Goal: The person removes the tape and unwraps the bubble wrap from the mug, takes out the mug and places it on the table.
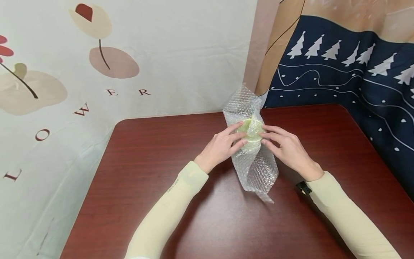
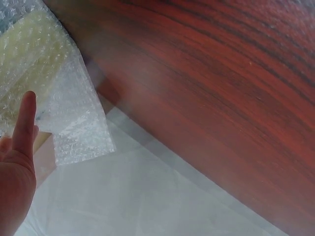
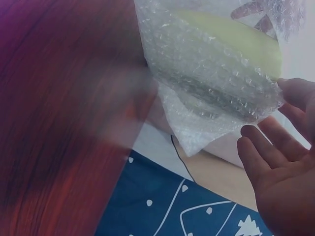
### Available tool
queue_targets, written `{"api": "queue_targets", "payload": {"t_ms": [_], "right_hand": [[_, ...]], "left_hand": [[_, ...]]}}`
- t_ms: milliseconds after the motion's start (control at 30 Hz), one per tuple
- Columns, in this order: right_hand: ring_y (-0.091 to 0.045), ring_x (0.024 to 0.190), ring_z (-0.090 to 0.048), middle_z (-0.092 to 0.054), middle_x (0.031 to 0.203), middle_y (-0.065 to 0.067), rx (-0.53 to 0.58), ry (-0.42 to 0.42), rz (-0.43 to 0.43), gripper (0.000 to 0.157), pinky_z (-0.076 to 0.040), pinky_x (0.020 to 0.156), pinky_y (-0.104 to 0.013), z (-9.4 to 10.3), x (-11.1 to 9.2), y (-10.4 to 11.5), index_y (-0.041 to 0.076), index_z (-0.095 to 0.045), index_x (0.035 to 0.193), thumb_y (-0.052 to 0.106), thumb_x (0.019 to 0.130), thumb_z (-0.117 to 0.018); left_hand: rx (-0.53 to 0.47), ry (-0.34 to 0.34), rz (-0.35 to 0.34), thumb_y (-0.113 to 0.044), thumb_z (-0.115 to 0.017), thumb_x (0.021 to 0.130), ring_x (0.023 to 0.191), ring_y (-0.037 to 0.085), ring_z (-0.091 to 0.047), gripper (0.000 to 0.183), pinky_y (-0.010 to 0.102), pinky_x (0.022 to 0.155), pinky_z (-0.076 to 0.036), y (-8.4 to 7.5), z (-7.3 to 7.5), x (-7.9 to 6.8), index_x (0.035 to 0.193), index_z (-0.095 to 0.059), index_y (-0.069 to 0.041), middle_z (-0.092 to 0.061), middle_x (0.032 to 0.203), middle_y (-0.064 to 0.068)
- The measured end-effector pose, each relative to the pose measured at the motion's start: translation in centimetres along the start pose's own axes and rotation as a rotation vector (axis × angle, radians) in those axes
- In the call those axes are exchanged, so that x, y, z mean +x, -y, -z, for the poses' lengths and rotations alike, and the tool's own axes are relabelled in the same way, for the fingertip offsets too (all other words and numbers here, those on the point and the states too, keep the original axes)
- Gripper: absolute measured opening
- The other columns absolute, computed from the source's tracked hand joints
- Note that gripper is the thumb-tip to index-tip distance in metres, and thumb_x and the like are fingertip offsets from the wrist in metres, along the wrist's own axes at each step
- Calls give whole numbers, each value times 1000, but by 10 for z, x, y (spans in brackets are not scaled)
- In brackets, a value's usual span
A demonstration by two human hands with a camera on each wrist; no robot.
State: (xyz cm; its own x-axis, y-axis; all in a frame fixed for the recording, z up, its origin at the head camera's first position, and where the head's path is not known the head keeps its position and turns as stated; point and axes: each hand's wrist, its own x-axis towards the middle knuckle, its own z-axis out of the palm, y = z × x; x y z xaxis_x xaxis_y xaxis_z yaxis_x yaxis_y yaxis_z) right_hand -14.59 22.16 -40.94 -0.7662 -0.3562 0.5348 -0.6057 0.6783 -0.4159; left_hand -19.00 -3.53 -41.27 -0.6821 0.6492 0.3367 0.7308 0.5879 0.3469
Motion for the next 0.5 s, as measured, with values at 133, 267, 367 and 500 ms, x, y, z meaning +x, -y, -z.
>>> {"api": "queue_targets", "payload": {"t_ms": [133, 267, 367, 500], "right_hand": [[-31, 114, -69, -69, 131, -14, -1, -38, 14, 30, -55, 90, -46, -2, 0, -1, 3, -79, 115, 0, 86, -83], [-31, 113, -70, -70, 131, -13, 5, -56, 9, 28, -55, 89, -45, -4, -1, 0, 3, -79, 114, -1, 86, -82], [-31, 114, -70, -70, 131, -13, 6, -66, 0, 28, -55, 88, -45, -5, -1, 1, 3, -79, 113, -2, 86, -82], [-31, 113, -71, -70, 130, -14, 0, -85, 5, 26, -56, 86, -43, -5, -1, 1, 2, -79, 112, -1, 87, -81]], "left_hand": [[0, -15, -11, -34, -61, 106, 130, 24, -61, 36, 35, 102, -53, 0, -1, 0, 131, -73, -11, -48, 158, 10], [-6, -25, -16, -33, -62, 106, 131, 24, -61, 35, 35, 103, -52, 0, -2, 0, 131, -73, -11, -48, 158, 10], [-10, -25, -13, -33, -62, 106, 132, 23, -60, 35, 34, 104, -52, 1, -2, 0, 131, -73, -11, -47, 158, 9], [-12, -14, -1, -34, -61, 106, 133, 23, -59, 36, 34, 104, -51, 0, -2, -1, 132, -72, -11, -46, 159, 9]]}}
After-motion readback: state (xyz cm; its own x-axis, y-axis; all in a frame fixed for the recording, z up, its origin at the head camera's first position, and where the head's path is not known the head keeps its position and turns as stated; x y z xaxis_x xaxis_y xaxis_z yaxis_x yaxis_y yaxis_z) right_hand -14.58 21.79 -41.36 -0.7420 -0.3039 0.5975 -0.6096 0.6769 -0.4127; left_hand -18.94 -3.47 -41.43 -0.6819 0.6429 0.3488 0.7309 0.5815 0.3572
